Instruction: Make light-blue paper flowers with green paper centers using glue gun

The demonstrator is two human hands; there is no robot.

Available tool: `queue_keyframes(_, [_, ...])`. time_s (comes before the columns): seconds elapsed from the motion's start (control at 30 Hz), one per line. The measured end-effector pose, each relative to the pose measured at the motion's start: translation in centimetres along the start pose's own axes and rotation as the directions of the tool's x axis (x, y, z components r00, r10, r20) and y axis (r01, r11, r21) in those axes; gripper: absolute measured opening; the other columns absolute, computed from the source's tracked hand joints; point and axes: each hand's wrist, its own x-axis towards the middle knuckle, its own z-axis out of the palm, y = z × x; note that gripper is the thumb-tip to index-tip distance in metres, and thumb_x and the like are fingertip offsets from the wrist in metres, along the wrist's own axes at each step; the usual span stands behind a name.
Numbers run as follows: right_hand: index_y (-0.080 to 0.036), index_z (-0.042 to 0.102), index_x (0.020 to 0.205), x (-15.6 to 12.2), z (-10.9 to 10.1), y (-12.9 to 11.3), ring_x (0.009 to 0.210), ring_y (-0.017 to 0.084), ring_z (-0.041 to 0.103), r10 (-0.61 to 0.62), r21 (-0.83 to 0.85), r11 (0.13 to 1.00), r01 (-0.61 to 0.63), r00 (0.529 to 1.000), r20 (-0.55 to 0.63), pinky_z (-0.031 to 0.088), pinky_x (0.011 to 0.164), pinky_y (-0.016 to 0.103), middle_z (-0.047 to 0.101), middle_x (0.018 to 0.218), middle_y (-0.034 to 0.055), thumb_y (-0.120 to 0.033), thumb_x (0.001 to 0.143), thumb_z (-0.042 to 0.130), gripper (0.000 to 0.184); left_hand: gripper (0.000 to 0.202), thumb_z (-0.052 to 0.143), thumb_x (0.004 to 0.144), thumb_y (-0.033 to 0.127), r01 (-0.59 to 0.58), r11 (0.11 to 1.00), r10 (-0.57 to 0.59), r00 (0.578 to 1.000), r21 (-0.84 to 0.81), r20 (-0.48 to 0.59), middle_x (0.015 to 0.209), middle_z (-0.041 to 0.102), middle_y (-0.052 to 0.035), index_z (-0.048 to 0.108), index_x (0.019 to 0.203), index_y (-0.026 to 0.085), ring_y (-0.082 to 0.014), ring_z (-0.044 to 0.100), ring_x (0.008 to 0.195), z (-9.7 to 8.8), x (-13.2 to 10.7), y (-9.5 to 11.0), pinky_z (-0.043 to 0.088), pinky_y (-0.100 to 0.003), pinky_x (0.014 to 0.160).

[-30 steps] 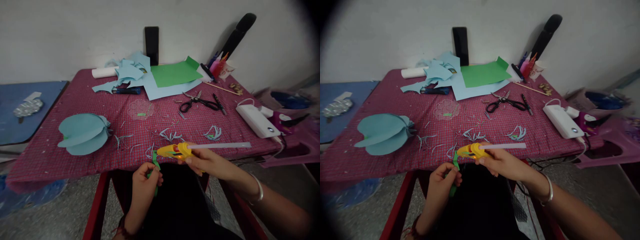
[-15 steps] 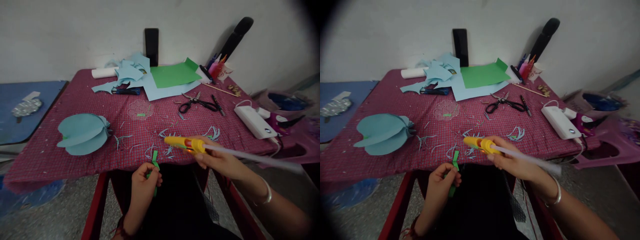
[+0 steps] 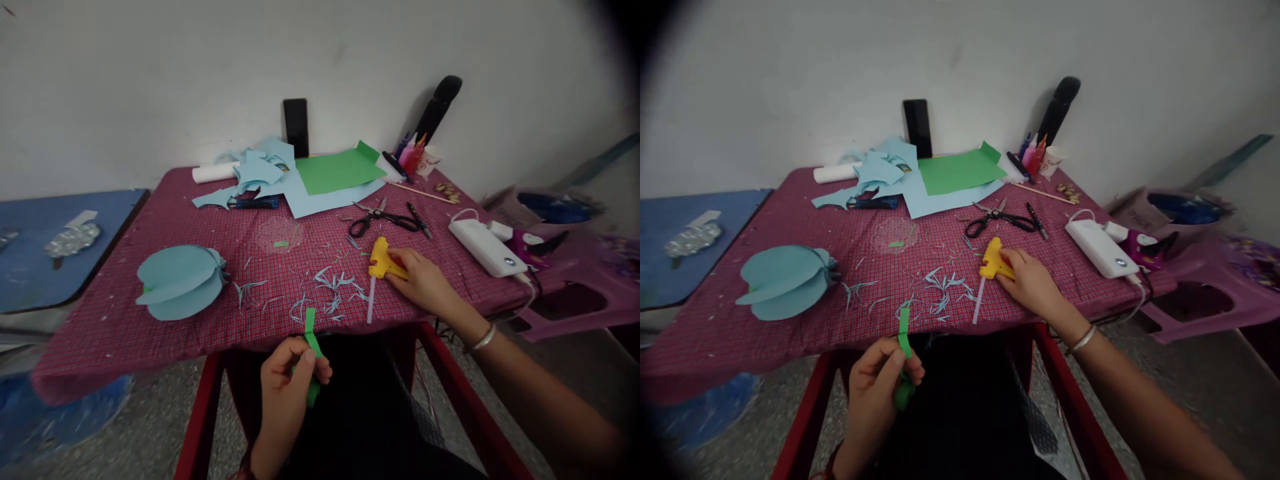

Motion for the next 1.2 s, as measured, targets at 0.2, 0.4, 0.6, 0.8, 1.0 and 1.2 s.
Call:
queue_keyframes(0.2, [-0.020,0.060,0.108,-2.2,-1.6,-8.0,0.097,0.024,0.058,-0.036,0.429,0.899,0.089,0.991,-0.130,0.047,0.088,0.042,0.062,0.100,0.0090,-0.023,0.088,0.059,0.020,0.038,0.050,0.090,0.047,-0.114,0.993,0.115,0.989,-0.020,0.091,0.065,0.066,-0.0054,0.068,0.071,0.019,-0.0163,0.061,0.057,0.0,-0.5,0.2,0.050,-0.028,0.055])
queue_keyframes(0.4, [-0.021,0.063,0.095,-3.7,0.0,-16.0,0.080,0.015,0.054,-0.220,0.922,0.374,-0.098,0.957,0.191,0.046,0.073,0.029,0.058,0.089,0.0009,-0.026,0.080,0.069,0.016,0.033,0.060,0.081,0.049,-0.223,0.937,0.204,0.974,0.268,0.096,0.062,0.067,-0.0050,0.070,0.066,0.022,-0.0179,0.060,0.057,-0.2,-0.3,1.4,0.051,-0.029,0.057])
queue_keyframes(0.6, [-0.018,0.068,0.080,-2.9,0.5,-17.0,0.073,0.013,0.054,-0.114,0.958,0.216,-0.186,0.970,0.214,0.042,0.069,0.028,0.057,0.077,-0.0006,-0.027,0.082,0.066,0.009,0.049,0.035,0.094,0.046,-0.424,0.839,0.360,0.903,0.341,0.236,0.068,0.068,-0.0069,0.072,0.072,0.022,-0.0197,0.063,0.067,-1.2,-0.4,0.7,0.049,-0.029,0.064])
queue_keyframes(0.8, [-0.019,0.067,0.075,-2.6,-0.4,-17.5,0.075,0.014,0.057,-0.055,0.950,0.235,-0.207,0.973,0.225,0.045,0.071,0.029,0.061,0.076,0.0000,-0.024,0.083,0.062,0.011,0.027,0.044,0.088,0.023,-0.641,0.581,0.539,0.764,0.501,0.354,0.079,0.072,-0.0059,0.071,0.088,0.022,-0.0208,0.067,0.076,-2.0,-0.8,0.3,0.051,-0.030,0.071])
queue_keyframes(1.0, [-0.019,0.066,0.075,-2.3,-0.9,-17.4,0.073,0.013,0.057,-0.010,0.957,0.186,-0.224,0.973,0.230,0.046,0.070,0.029,0.061,0.074,-0.0010,-0.025,0.083,0.062,0.011,0.025,0.046,0.083,0.013,-0.738,0.381,0.621,0.650,0.557,0.437,0.082,0.073,-0.0036,0.067,0.094,0.021,-0.0187,0.068,0.079,-2.1,-0.6,0.6,0.051,-0.027,0.075])
queue_keyframes(1.2, [-0.019,0.063,0.075,-1.6,-1.6,-16.7,0.069,0.012,0.054,0.043,0.964,0.174,-0.203,0.979,0.198,0.044,0.066,0.027,0.058,0.072,-0.0021,-0.025,0.083,0.063,0.010,0.018,0.047,0.087,0.014,-0.682,0.491,0.581,0.720,0.542,0.380,0.097,0.068,-0.0064,0.064,0.089,0.021,-0.0192,0.065,0.091,-1.3,-0.1,1.0,0.052,-0.030,0.079])
